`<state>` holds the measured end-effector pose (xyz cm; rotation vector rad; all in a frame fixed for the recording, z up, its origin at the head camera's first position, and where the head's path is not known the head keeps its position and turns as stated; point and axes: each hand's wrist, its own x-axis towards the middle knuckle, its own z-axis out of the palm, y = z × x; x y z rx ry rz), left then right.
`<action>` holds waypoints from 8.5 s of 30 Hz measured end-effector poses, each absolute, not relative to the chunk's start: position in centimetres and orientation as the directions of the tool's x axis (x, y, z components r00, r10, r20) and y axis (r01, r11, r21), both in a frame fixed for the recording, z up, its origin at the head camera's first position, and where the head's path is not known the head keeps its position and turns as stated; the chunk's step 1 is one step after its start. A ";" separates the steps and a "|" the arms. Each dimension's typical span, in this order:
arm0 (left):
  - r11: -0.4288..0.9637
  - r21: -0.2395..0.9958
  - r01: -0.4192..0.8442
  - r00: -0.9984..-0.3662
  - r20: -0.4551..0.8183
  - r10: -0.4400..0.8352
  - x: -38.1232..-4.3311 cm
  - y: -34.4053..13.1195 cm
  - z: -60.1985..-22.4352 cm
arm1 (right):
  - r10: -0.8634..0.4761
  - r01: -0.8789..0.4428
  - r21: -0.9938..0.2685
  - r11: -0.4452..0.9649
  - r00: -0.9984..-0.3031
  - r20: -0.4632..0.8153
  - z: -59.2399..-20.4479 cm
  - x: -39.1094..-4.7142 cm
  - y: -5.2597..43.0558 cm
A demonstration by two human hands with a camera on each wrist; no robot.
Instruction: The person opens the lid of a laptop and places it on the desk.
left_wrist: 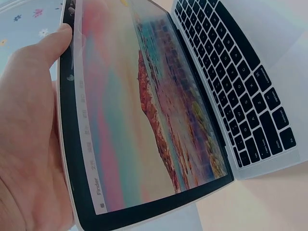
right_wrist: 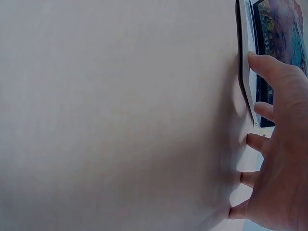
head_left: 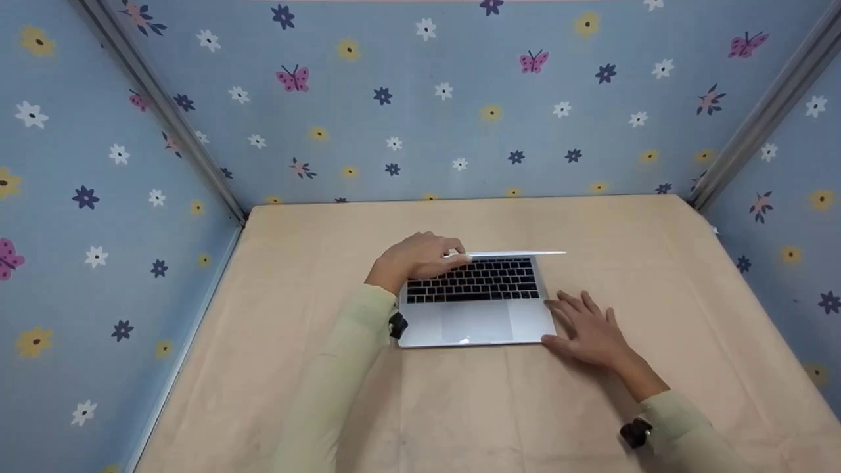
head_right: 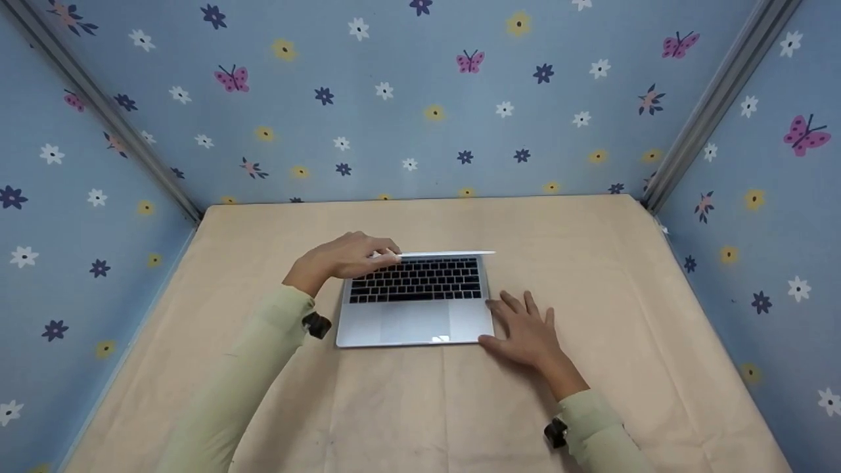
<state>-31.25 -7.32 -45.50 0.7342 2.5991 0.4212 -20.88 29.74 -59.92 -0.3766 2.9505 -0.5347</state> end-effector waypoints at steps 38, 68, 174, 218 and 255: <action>0.784 0.431 0.447 -0.811 -0.174 0.558 -33.5 -7.8 -44.6 | -0.274 -0.232 -0.349 0.908 -0.959 -0.076 -60.0 -20.9 29.6; 0.769 0.224 0.599 -0.801 0.178 0.572 -33.3 -7.5 -45.7 | -0.256 -0.213 -0.358 0.909 -0.964 -0.078 -60.0 -20.8 29.5; 0.926 -0.230 0.299 -0.720 0.583 0.377 -28.2 -7.2 -51.8 | -0.258 -0.205 -0.395 0.895 -0.962 -0.086 -59.7 -20.7 29.5; 0.955 -0.086 0.284 -0.907 0.300 0.297 -34.3 -7.0 -48.1 | -0.256 -0.204 -0.381 0.902 -0.962 -0.091 -60.0 -20.8 29.5; 0.977 0.161 0.141 -0.990 -0.008 0.144 -37.3 -5.1 -47.0 | -0.250 -0.184 -0.413 0.892 -0.962 -0.111 -60.2 -20.8 29.5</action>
